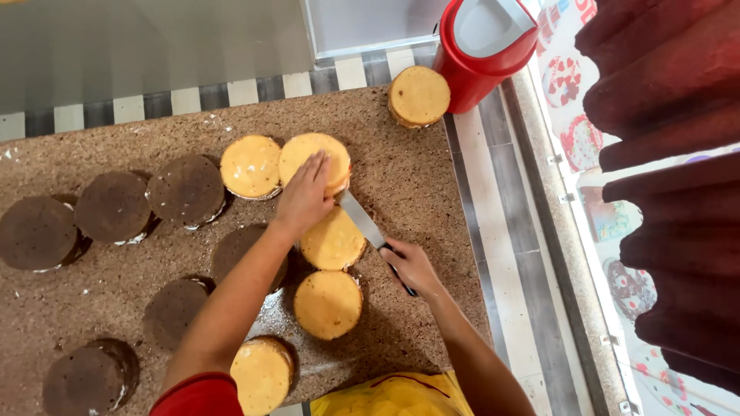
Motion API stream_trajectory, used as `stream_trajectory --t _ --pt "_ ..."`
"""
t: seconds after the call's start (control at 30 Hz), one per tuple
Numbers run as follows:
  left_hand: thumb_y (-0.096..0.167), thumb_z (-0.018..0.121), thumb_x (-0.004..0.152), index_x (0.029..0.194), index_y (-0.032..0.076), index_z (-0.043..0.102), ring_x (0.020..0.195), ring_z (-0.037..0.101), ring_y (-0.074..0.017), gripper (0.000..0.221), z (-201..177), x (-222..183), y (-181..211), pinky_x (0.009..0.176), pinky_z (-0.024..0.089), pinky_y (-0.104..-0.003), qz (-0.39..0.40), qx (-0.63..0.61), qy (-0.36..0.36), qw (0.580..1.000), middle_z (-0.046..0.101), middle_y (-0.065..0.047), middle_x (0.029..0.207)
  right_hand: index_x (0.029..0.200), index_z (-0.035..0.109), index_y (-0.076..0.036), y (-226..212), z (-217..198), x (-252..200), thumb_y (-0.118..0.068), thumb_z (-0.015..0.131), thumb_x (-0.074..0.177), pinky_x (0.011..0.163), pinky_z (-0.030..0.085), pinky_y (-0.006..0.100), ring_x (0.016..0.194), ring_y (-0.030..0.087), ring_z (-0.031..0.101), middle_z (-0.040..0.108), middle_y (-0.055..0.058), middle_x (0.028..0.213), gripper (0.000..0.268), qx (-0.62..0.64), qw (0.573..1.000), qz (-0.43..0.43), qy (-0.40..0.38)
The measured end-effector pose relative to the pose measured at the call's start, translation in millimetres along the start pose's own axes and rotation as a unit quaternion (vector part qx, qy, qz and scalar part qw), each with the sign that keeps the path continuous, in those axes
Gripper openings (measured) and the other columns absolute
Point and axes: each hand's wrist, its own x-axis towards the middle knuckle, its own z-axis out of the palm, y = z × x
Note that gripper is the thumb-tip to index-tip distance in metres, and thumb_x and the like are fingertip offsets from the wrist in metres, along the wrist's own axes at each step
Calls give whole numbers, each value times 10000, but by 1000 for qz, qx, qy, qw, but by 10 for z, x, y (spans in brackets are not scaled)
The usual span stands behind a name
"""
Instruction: The person sprinkles syrup from a plastic bottle over round sponge cake layers arranged on a counter, then uses a knife to lift and stack the moistened layers into piles, working through the chocolate and yellow layers one at a time.
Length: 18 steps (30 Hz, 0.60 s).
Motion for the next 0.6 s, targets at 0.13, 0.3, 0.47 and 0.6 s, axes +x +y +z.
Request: stream_trajectory --t 0.13,0.3,0.47,0.6 --pt "247 666 773 1533 -43 320 1541 242 -316 884 -65 -155 289 1265 155 -459 6 62 -59 996 293 -215 1639 1392 641 -215 113 13 45 -278 608 996 377 477 300 391 100 517 562 2 565 403 103 994 -32 34" --pt "290 613 830 1573 -29 273 1571 155 -330 877 263 -105 772 1277 93 -484 64 54 -128 988 226 -228 1669 1376 680 -163 705 -117 -348 -262 613 1012 369 433 290 396 95 501 572 -5 570 383 140 988 -28 57" --pt "275 651 846 1520 5 339 1533 208 -364 790 595 398 1332 1252 83 -530 47 -93 -12 994 310 -236 1612 1369 677 -128 1166 -487 -283 -201 622 998 394 443 283 425 96 530 589 -7 601 381 193 968 -44 153" --pt "129 646 841 1525 111 373 1378 459 -291 736 850 720 1728 1167 369 -507 -395 -584 38 708 418 -135 1459 1328 695 -126 858 -824 -94 -229 632 990 375 397 304 405 125 488 568 31 586 359 193 953 4 235"
